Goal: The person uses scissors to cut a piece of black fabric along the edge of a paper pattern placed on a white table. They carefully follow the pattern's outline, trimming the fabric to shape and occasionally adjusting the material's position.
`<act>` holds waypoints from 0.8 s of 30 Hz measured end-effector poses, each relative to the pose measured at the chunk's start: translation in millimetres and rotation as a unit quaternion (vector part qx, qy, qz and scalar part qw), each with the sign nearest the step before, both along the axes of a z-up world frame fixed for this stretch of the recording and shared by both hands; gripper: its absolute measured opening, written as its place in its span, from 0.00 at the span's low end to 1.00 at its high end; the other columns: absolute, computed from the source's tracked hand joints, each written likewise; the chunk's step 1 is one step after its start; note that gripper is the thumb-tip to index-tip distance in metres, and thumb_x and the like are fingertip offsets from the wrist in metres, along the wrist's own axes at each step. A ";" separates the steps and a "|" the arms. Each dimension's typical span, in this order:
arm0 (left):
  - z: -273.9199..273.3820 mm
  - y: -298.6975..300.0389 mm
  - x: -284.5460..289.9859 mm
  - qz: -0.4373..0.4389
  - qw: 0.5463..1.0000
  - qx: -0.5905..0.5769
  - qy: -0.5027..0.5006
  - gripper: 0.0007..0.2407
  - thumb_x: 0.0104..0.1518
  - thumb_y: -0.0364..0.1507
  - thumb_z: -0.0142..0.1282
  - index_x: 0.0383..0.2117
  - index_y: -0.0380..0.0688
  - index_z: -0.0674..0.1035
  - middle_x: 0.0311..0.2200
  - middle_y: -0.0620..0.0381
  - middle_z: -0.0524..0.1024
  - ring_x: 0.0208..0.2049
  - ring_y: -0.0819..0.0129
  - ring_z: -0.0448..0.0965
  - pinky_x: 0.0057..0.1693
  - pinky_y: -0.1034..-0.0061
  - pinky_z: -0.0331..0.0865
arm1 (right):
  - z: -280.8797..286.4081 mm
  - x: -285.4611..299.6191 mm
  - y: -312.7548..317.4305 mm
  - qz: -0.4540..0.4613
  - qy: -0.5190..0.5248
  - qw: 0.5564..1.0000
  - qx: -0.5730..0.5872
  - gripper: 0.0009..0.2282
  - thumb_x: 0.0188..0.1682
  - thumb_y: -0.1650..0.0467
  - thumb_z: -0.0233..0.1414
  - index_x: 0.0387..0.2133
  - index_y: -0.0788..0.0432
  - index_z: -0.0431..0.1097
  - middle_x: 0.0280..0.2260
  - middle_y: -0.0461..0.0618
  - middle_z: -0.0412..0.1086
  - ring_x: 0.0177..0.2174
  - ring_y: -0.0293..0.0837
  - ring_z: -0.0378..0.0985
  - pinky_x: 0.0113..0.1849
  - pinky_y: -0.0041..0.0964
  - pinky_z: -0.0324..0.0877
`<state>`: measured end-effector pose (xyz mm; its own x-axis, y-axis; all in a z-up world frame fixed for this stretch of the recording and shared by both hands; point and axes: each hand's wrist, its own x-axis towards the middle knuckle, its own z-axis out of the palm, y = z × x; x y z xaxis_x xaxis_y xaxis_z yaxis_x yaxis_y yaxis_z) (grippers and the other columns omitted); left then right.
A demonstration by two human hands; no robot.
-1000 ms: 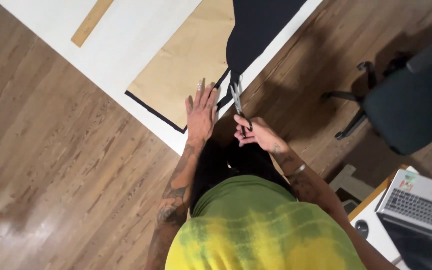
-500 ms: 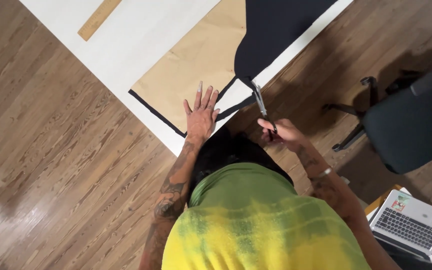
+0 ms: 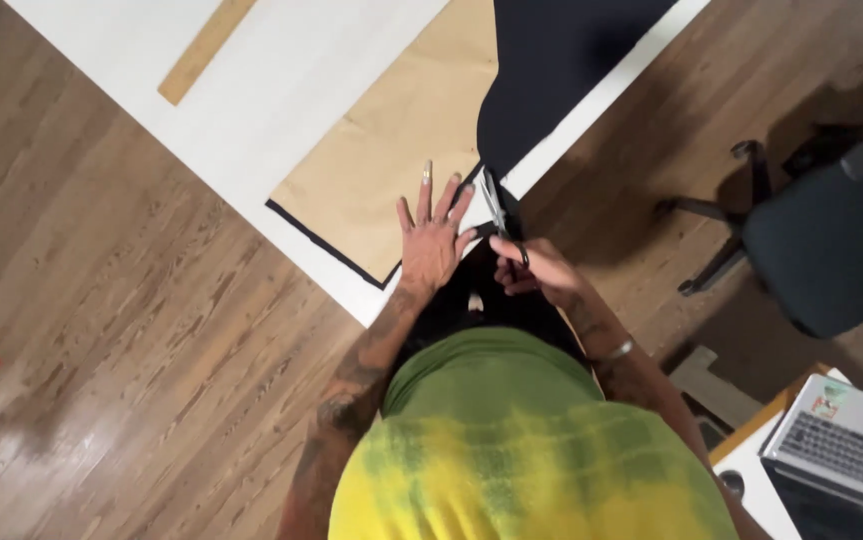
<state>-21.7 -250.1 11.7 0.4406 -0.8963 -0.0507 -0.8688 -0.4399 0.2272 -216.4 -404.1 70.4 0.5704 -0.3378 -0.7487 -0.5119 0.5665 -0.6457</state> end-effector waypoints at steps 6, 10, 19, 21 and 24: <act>-31.3 0.2 5.8 0.036 0.999 0.019 0.004 0.31 0.86 0.57 0.31 0.94 0.77 0.49 0.95 0.74 0.39 0.93 0.47 0.36 0.86 0.20 0.39 | 11.4 16.8 -8.0 -0.001 0.033 0.999 0.000 0.32 0.54 0.47 0.76 0.33 0.69 0.82 0.27 0.63 0.82 0.28 0.50 0.91 0.35 0.51 0.93; -26.0 9.7 -0.2 0.056 0.997 0.034 0.032 0.29 0.87 0.54 0.27 0.94 0.78 0.48 0.95 0.76 0.37 0.94 0.53 0.31 0.87 0.24 0.32 | 29.7 18.7 -11.0 0.012 0.054 0.998 0.000 0.33 0.54 0.47 0.75 0.39 0.72 0.81 0.32 0.67 0.84 0.30 0.50 0.92 0.36 0.49 0.93; -38.3 10.7 -4.1 0.080 0.995 0.035 0.040 0.29 0.87 0.56 0.27 0.93 0.80 0.47 0.94 0.80 0.36 0.94 0.62 0.31 0.89 0.29 0.30 | 31.2 26.0 -9.3 0.012 0.040 0.998 -0.037 0.31 0.53 0.50 0.77 0.40 0.71 0.80 0.32 0.67 0.86 0.29 0.48 0.92 0.35 0.46 0.92; -37.4 11.0 -4.2 0.078 0.995 0.038 0.041 0.30 0.87 0.56 0.27 0.94 0.80 0.46 0.95 0.80 0.36 0.94 0.62 0.30 0.89 0.30 0.30 | 29.4 28.5 -7.4 0.000 0.036 0.999 -0.040 0.31 0.54 0.50 0.77 0.40 0.71 0.80 0.32 0.66 0.86 0.29 0.48 0.92 0.35 0.46 0.92; -35.7 10.7 -1.8 0.079 0.995 0.038 0.043 0.30 0.87 0.56 0.27 0.94 0.79 0.46 0.95 0.80 0.36 0.94 0.63 0.29 0.89 0.30 0.29 | 24.3 34.0 -8.8 -0.012 0.025 0.999 -0.047 0.30 0.54 0.50 0.77 0.39 0.69 0.80 0.31 0.65 0.86 0.28 0.47 0.92 0.35 0.46 0.92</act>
